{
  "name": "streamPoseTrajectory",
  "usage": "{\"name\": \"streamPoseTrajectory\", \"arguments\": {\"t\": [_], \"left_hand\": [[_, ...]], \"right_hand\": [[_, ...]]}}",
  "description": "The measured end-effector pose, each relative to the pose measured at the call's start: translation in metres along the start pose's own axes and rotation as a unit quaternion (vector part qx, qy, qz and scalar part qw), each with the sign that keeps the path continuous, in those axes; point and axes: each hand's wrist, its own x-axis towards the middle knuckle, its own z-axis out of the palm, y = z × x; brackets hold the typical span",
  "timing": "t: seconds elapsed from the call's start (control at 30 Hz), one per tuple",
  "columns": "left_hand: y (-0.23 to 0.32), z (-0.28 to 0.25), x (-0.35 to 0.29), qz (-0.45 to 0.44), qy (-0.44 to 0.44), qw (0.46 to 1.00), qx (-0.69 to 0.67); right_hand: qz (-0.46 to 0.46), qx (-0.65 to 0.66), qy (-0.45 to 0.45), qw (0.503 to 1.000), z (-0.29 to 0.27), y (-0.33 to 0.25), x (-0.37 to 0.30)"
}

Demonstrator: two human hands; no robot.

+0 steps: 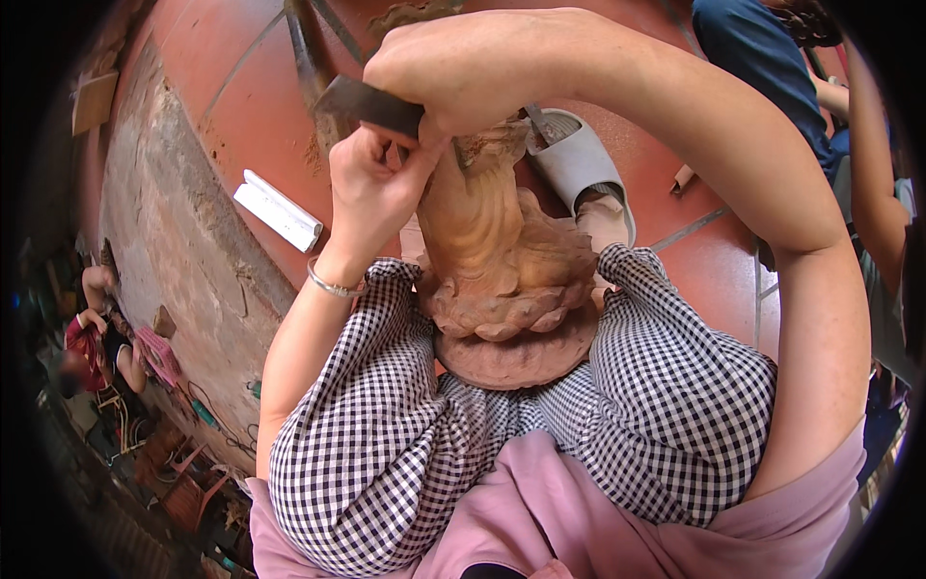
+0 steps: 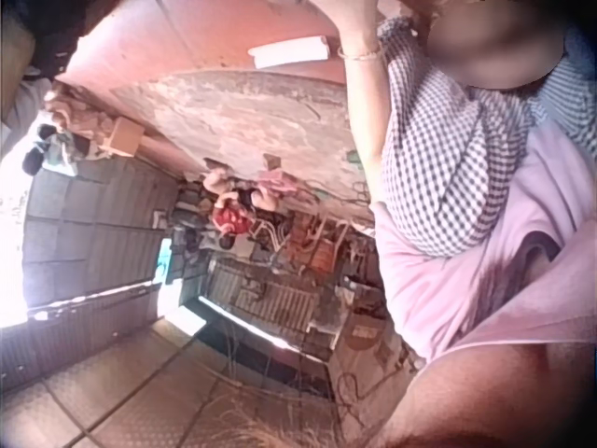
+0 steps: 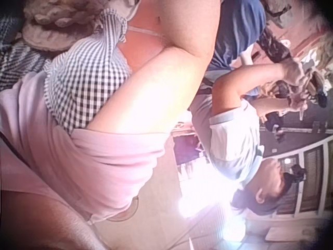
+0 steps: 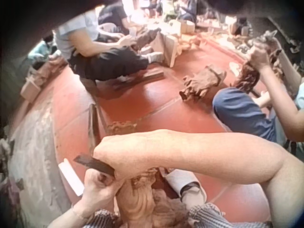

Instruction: The person carves a wooden sculpture using a chisel and mallet. They hold the sculpture steady with one hand while striking the chisel with the other to shape the surface.

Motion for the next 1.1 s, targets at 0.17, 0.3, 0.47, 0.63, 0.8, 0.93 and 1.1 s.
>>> {"name": "streamPoseTrajectory", "arguments": {"t": [0.17,0.3,0.47,0.63,0.8,0.93,1.1], "left_hand": [[0.002,-0.011,-0.005,-0.070,-0.080,0.994,0.031],[-0.003,-0.012,-0.003,-0.074,-0.066,0.995,0.016],[-0.004,-0.012,-0.009,-0.059,-0.058,0.996,-0.034],[-0.005,-0.009,-0.027,-0.130,-0.050,0.987,-0.080],[-0.009,0.003,-0.017,-0.038,0.039,0.976,-0.210],[0.002,-0.001,-0.026,-0.096,0.018,0.973,-0.209],[-0.006,-0.005,-0.040,-0.041,-0.037,0.975,-0.216]], "right_hand": [[0.004,0.021,-0.012,1.000,0.003,-0.011,-0.012],[0.049,-0.006,-0.042,0.998,-0.007,-0.009,0.004],[-0.094,-0.076,-0.122,0.985,0.002,-0.006,0.023],[-0.032,-0.068,-0.172,0.982,0.005,-0.005,0.039],[-0.018,-0.106,-0.113,0.988,-0.001,-0.014,0.029],[-0.021,-0.109,-0.092,0.989,-0.003,-0.017,0.019],[-0.011,-0.089,-0.106,0.990,0.001,-0.029,0.017]]}}
